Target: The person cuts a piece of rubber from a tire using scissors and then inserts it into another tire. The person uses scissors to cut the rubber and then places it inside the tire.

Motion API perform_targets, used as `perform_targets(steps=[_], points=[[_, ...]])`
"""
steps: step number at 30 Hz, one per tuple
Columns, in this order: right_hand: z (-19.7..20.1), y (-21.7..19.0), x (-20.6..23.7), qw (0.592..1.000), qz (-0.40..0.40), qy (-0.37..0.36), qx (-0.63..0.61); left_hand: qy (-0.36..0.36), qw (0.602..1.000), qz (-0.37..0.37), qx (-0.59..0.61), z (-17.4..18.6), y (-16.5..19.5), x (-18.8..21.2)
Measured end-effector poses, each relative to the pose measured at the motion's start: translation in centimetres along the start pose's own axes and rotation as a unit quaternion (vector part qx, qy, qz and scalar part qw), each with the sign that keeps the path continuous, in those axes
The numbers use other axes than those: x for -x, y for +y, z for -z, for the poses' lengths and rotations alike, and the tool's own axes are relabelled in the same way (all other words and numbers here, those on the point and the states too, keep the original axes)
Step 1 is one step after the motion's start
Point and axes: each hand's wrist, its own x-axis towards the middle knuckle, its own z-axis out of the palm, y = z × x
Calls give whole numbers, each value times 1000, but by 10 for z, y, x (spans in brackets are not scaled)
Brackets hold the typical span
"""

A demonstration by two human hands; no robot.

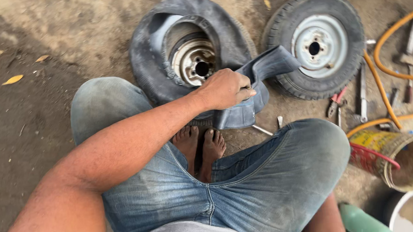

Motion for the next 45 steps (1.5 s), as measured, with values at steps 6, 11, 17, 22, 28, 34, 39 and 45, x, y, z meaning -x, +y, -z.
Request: perform_targets(steps=[6,11,17,22,28,34,39,45], points=[[-27,8,8,999,20,-35,-31,-17,998,-32,-59,12,3,3],[132,-79,-10,917,256,109,-286,-32,984,-164,-59,9,52,-27],[155,-209,69,847,466,-183,-179,-1,957,-290,18,11,100,-42],[80,-247,81,871,346,-213,-276,247,905,-333,101,53,59,-28],[108,-270,47,726,329,-149,-586,151,980,98,-83,68,-30,45],[109,-293,26,631,389,-132,-658,-183,920,135,-320,-9,-51,74],[116,-277,24,652,357,-86,-664,-154,933,131,-297,-7,-56,51],[126,-241,12,666,333,-8,-668,-203,923,220,-243,-16,-56,28]])
